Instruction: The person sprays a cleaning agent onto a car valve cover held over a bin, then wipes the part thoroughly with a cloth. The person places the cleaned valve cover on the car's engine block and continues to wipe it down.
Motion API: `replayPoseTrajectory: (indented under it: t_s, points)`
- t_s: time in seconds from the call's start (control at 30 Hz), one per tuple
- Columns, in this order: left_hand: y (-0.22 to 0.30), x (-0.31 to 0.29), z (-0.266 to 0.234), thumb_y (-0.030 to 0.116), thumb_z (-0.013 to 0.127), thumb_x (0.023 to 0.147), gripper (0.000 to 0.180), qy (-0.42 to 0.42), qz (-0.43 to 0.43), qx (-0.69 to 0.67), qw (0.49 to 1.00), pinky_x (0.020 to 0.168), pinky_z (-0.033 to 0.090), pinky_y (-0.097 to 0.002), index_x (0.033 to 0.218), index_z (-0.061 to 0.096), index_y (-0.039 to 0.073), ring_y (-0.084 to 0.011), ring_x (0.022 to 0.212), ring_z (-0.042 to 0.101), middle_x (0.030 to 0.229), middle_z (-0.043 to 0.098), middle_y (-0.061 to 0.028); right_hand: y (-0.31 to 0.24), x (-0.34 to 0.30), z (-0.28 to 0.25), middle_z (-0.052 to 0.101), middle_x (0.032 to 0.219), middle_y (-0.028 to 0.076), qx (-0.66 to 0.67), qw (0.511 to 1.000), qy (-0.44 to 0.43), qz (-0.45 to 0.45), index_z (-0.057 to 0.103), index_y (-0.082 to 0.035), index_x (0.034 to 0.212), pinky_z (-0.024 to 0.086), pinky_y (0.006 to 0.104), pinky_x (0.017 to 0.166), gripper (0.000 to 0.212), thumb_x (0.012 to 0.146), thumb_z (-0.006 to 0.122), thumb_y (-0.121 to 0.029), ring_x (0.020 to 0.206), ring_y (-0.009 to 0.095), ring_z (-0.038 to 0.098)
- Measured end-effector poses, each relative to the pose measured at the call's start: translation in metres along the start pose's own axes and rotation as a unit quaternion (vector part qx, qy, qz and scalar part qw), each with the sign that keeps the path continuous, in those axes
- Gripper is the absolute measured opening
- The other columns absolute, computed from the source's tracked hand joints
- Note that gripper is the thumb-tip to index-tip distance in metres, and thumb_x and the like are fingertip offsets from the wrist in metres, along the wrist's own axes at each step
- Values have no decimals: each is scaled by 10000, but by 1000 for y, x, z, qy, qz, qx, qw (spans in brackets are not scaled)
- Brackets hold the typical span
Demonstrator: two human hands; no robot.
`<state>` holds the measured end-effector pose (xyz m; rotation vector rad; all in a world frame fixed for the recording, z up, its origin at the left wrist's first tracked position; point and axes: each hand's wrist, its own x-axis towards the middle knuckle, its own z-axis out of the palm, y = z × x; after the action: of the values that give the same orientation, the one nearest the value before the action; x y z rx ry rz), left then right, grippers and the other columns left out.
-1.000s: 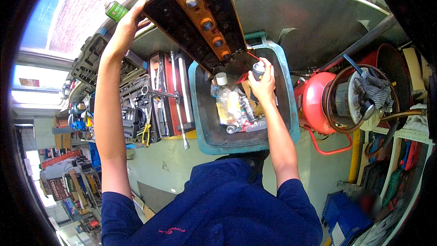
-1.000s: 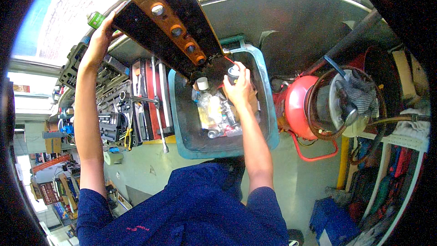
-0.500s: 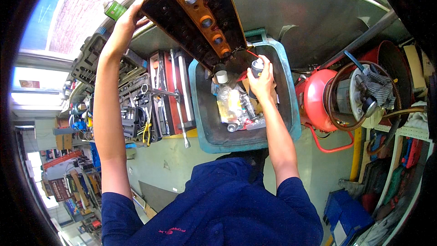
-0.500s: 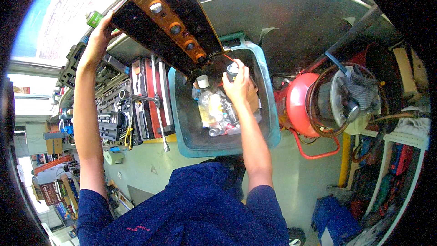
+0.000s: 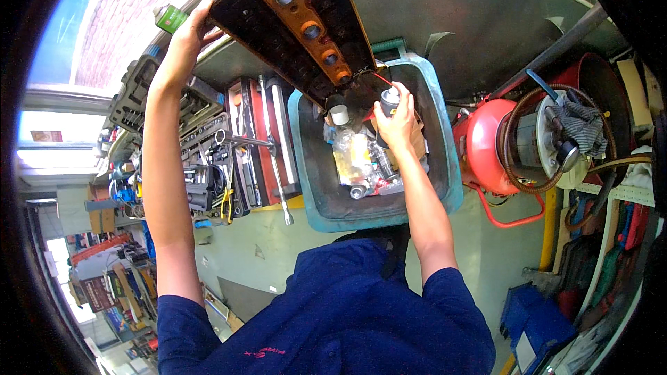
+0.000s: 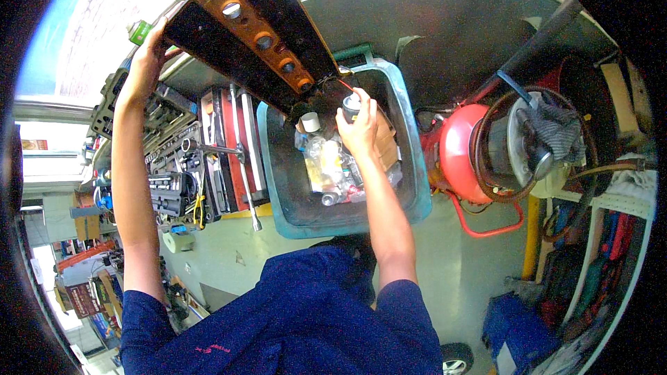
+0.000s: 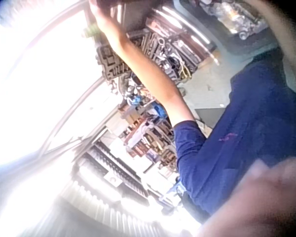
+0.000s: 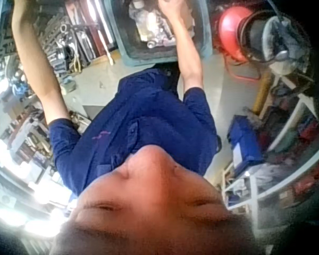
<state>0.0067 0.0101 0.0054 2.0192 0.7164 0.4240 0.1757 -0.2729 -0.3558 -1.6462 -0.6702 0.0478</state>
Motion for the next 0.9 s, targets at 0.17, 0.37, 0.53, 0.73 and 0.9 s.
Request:
replayPoseTrajectory:
  t_s: [0.17, 0.37, 0.53, 0.73, 0.9]
  points:
    - [0, 1, -2, 525, 332, 1148, 626, -4, 0, 5, 1000, 1237, 354, -451, 1680, 407, 203, -184, 1513, 454, 1641, 508, -28, 2, -1, 3, 615, 1239, 199, -4, 1000, 12, 4, 556, -82, 1422, 550, 476, 992, 661, 819, 826, -70, 1158, 406, 652]
    - [2, 0, -1, 523, 327, 1149, 627, 3, -3, 5, 1000, 1241, 348, -458, 1670, 425, 188, -178, 1512, 455, 1633, 516, -20, 8, -3, 11, 622, 1234, 191, 3, 1000, 29, 10, 561, -87, 1419, 554, 475, 978, 667, 812, 837, -82, 1139, 394, 659]
    - [-1, 2, -6, 533, 331, 1148, 636, -7, -4, 4, 1000, 1244, 340, -467, 1667, 429, 179, -182, 1518, 446, 1638, 509, -24, 10, -3, 16, 622, 1236, 187, 10, 999, 41, -15, 561, -90, 1421, 558, 473, 971, 674, 808, 842, -82, 1128, 389, 662]
    - [9, -3, 5, 545, 346, 1149, 637, 11, -3, 4, 1000, 1241, 337, -481, 1663, 435, 181, -176, 1528, 429, 1640, 506, -17, 6, -4, 15, 618, 1241, 185, 3, 999, 37, -3, 559, -90, 1418, 560, 472, 963, 669, 811, 842, -82, 1120, 387, 663]
    - [10, 1, 10, 493, 342, 1151, 613, 32, 1, -5, 999, 1199, 382, -489, 1599, 511, 111, -204, 1422, 542, 1594, 564, -42, 7, -3, 15, 618, 1244, 184, 0, 999, 39, -11, 552, -85, 1421, 563, 471, 955, 667, 818, 838, -85, 1116, 389, 662]
